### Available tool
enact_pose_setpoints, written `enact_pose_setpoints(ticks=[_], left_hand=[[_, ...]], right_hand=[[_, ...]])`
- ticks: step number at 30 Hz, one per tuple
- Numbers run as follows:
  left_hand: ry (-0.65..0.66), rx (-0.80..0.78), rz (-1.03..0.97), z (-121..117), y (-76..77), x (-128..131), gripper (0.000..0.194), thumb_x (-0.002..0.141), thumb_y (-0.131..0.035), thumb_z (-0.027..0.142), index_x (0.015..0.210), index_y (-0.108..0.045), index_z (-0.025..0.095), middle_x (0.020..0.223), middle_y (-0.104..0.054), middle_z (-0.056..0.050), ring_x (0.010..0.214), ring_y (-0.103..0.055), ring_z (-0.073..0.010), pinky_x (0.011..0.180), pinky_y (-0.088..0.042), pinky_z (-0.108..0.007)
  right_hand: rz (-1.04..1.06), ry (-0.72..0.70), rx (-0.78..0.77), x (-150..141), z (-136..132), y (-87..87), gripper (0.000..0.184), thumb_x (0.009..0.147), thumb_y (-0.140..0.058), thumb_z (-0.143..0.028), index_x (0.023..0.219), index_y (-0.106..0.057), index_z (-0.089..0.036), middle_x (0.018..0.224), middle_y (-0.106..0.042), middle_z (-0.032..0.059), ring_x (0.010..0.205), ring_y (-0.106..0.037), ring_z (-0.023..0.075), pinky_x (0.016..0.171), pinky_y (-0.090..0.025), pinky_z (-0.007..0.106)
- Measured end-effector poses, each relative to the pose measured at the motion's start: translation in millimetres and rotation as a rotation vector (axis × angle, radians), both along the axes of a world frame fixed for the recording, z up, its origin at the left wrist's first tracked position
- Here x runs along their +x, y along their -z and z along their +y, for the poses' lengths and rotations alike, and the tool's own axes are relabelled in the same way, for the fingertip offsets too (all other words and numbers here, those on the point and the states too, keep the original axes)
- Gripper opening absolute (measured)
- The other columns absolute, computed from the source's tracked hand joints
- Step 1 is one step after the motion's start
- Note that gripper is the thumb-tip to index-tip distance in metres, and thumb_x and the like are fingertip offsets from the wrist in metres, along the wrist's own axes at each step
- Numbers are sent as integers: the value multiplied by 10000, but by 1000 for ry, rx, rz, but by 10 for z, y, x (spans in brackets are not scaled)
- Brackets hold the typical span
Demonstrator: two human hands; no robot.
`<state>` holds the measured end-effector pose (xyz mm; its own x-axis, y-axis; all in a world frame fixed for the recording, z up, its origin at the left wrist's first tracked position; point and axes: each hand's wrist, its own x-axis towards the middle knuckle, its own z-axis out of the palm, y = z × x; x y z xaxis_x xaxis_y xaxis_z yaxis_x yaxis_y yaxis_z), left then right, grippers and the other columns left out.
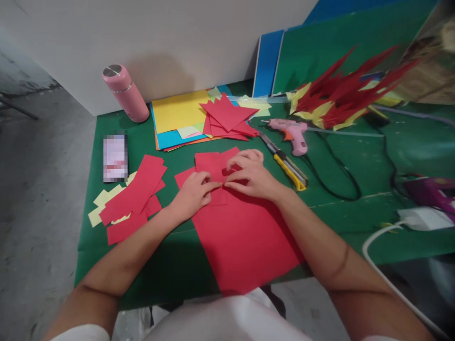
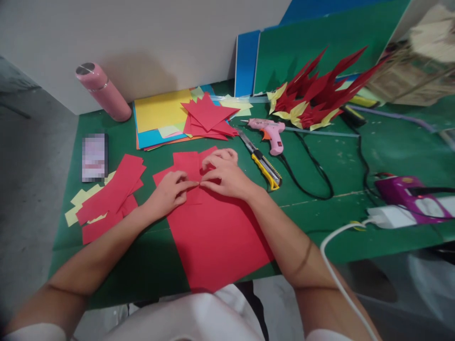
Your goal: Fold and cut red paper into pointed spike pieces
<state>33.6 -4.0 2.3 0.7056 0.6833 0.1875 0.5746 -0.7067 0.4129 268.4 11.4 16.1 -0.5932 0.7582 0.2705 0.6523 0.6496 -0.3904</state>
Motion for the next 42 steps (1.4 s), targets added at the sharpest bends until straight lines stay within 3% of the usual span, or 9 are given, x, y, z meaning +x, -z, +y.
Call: enact_pose_setpoints(ticks=[3,9,20,28,37,42], left_hand=[[-1,-16,9,-4,-19,8,433,839,-459,30,1180,-664,202,1058,-587,-88,923,-551,-209,853,-486,-369],[-10,-8,4,-1,-25,26,329,822,-448,22,1054,-643,149,1068,-616,-101,960,-569,-220,895,-482,-381],[-14,11,7,-2,-14,30,301,832,-446,25,1028,-640,146,1063,-618,-105,938,-571,-221,877,-479,-369],[-22,15,47,0,-34,43,297,825,-446,29,1017,-635,155,1070,-616,-102,940,-571,-221,872,-468,-362],[-19,8,-78,-4,-7,23,270,834,-458,41,1014,-621,160,1011,-614,-91,947,-583,-217,876,-475,-368],[-29,-28,-118,-10,-17,17,202,828,-472,38,891,-598,183,960,-612,-69,935,-584,-206,873,-472,-363]], right_hand=[[4,3,-37,9,9,8,366,953,-506,-469,778,-770,-284,869,-601,54,985,-484,262,906,-270,484],[27,3,-123,0,31,24,407,973,-461,-488,823,-779,-281,814,-572,45,880,-474,225,862,-287,444],[-57,183,-70,-27,127,128,455,1016,-314,-465,1181,-715,-329,1016,-619,81,1054,-463,287,951,-263,516],[-70,274,-34,-88,199,245,518,1023,-203,-500,1312,-604,-347,1126,-644,83,1106,-459,310,961,-268,555],[-107,290,35,-106,150,196,483,992,-359,-451,1411,-520,-274,1197,-644,112,1103,-499,320,958,-270,529],[-56,227,-25,-92,70,129,514,968,-445,-438,1456,-446,-279,1259,-671,97,1188,-520,318,977,-258,509]])
